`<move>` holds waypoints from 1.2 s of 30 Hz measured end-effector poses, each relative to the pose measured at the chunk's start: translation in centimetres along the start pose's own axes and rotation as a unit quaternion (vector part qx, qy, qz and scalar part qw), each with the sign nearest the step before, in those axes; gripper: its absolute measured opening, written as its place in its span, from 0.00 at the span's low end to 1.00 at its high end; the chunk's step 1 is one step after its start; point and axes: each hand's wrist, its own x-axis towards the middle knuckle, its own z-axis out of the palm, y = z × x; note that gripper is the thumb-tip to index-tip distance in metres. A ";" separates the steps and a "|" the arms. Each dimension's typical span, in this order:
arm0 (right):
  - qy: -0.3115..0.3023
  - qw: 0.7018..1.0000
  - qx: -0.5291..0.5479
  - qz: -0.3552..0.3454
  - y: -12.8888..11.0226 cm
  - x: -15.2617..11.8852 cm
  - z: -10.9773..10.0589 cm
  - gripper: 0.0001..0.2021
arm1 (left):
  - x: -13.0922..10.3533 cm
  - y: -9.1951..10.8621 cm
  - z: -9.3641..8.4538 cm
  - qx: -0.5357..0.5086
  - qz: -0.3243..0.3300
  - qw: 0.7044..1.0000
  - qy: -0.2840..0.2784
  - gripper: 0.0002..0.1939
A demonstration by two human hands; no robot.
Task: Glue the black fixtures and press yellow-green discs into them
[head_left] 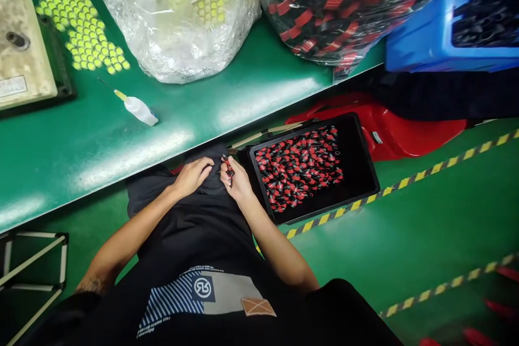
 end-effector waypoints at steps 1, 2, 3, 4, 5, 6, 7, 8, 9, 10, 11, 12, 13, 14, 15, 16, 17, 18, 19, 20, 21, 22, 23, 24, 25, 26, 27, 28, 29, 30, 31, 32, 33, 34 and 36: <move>-0.002 1.000 0.003 0.004 -0.1 0.0 -0.1 0.21 | -0.4 0.2 0.4 0.014 0.004 1.000 -0.013 0.11; -0.004 1.000 0.005 0.007 -0.2 0.1 -0.2 0.21 | -0.5 0.4 0.8 0.027 0.006 0.999 -0.026 0.11; -0.005 1.000 0.006 0.008 -0.4 0.2 -0.3 0.21 | -0.4 0.5 1.3 0.038 0.007 0.999 -0.039 0.10; -0.006 1.000 0.006 0.008 -0.6 0.4 -0.3 0.21 | -0.2 0.7 1.6 0.046 0.008 0.998 -0.049 0.08; -0.006 1.000 0.005 0.005 -0.7 0.5 -0.2 0.21 | 0.1 0.8 1.9 0.050 0.010 0.997 -0.056 0.07; -0.007 1.000 0.002 -0.002 -0.8 0.6 -0.1 0.22 | 0.5 0.8 2.0 0.052 0.012 0.997 -0.060 0.06; -0.006 1.000 -0.002 -0.012 -0.9 0.5 0.1 0.22 | 0.8 0.9 2.1 0.050 0.014 0.997 -0.060 0.06; -0.005 1.000 -0.006 -0.026 -0.8 0.3 0.4 0.24 | 1.0 0.9 1.9 0.045 0.016 0.997 -0.057 0.05; -0.004 0.999 -0.012 -0.043 -0.6 -0.1 0.7 0.25 | 0.9 1.0 1.7 0.037 0.018 0.998 -0.051 0.06; -0.002 0.998 -0.021 -0.061 -0.3 -0.6 1.1 0.26 | 0.7 1.0 1.4 0.025 0.019 0.999 -0.044 0.06; 0.000 0.996 -0.032 -0.080 0.2 -1.4 1.6 0.26 | 0.3 1.1 1.0 0.012 0.019 0.999 -0.036 0.08; -0.001 0.994 -0.048 -0.097 0.7 -2.2 2.1 0.26 | -0.4 1.1 0.5 -0.001 0.018 0.999 -0.029 0.10; -0.004 0.992 -0.067 -0.109 1.2 -3.1 2.6 0.25 | -1.3 1.1 0.0 -0.018 0.013 1.000 -0.020 0.12; -0.009 0.990 -0.084 -0.116 1.7 -4.0 3.1 0.23 | -2.3 1.0 -0.5 -0.041 0.003 0.999 -0.009 0.14; -0.017 0.987 -0.108 -0.122 2.2 -4.9 3.6 0.21 | -3.3 0.9 -0.9 -0.072 -0.012 0.997 0.005 0.15; -0.029 0.981 -0.141 -0.128 2.4 -5.6 4.0 0.18 | -4.3 0.8 -1.4 -0.105 -0.029 0.994 0.020 0.15; -0.044 0.973 -0.181 -0.137 2.5 -6.2 4.3 0.16 | -5.2 0.8 -1.7 -0.138 -0.047 0.989 0.037 0.15; -0.057 0.961 -0.225 -0.149 2.5 -6.6 4.5 0.15 | -6.0 0.7 -2.0 -0.168 -0.063 0.982 0.055 0.14; -0.067 0.947 -0.270 -0.163 2.4 -6.9 4.5 0.14 | -6.6 0.7 -2.1 -0.190 -0.076 0.976 0.070 0.14; -0.076 0.931 -0.312 -0.176 2.2 -7.1 4.5 0.13 | -7.1 0.8 -2.2 -0.201 -0.083 0.973 0.082 0.14; -0.081 0.916 -0.347 -0.186 2.0 -7.2 4.4 0.13 | -7.4 0.8 -2.3 -0.206 -0.087 0.970 0.091 0.14; -0.083 0.903 -0.375 -0.192 1.8 -7.2 4.3 0.13 | -7.6 0.8 -2.3 -0.207 -0.087 0.970 0.096 0.13; -0.085 0.891 -0.401 -0.195 1.7 -7.1 4.1 0.13 | -7.8 0.8 -2.3 -0.206 -0.085 0.970 0.096 0.13; -0.089 0.879 -0.425 -0.197 1.7 -7.0 4.0 0.13 | -8.0 0.8 -2.3 -0.203 -0.081 0.971 0.095 0.13; -0.093 0.868 -0.446 -0.199 1.7 -6.9 3.9 0.13 | -8.1 0.7 -2.3 -0.202 -0.078 0.972 0.093 0.13; -0.098 0.859 -0.462 -0.200 1.8 -6.9 3.9 0.13 | -8.3 0.5 -2.4 -0.205 -0.075 0.971 0.093 0.12; -0.105 0.852 -0.473 -0.198 1.9 -6.8 3.9 0.13 | -8.6 0.3 -2.4 -0.213 -0.075 0.969 0.096 0.12; -0.113 0.848 -0.479 -0.196 2.1 -6.8 4.0 0.13 | -8.9 0.0 -2.3 -0.227 -0.077 0.966 0.099 0.12; -0.123 0.845 -0.483 -0.193 2.3 -6.8 4.1 0.14 | -9.3 -0.3 -2.3 -0.248 -0.081 0.960 0.101 0.12; -0.132 0.842 -0.486 -0.190 2.5 -6.8 4.3 0.14 | -9.7 -0.7 -2.2 -0.274 -0.087 0.952 0.103 0.13; -0.140 0.840 -0.490 -0.189 2.7 -6.9 4.5 0.13 | -10.2 -1.1 -2.1 -0.305 -0.095 0.942 0.104 0.14; -0.144 0.836 -0.494 -0.189 2.9 -7.0 4.8 0.13 | -10.6 -1.4 -2.0 -0.338 -0.105 0.929 0.108 0.15; -0.147 0.832 -0.499 -0.192 3.1 -7.1 5.1 0.13 | -11.1 -1.8 -1.8 -0.372 -0.115 0.914 0.113 0.15; -0.149 0.827 -0.505 -0.196 3.4 -7.3 5.4 0.13 | -11.5 -2.1 -1.8 -0.403 -0.124 0.898 0.121 0.15; -0.154 0.812 -0.523 -0.207 3.8 -7.6 6.1 0.13 | -12.1 -2.6 -1.7 -0.454 -0.134 0.869 0.141 0.16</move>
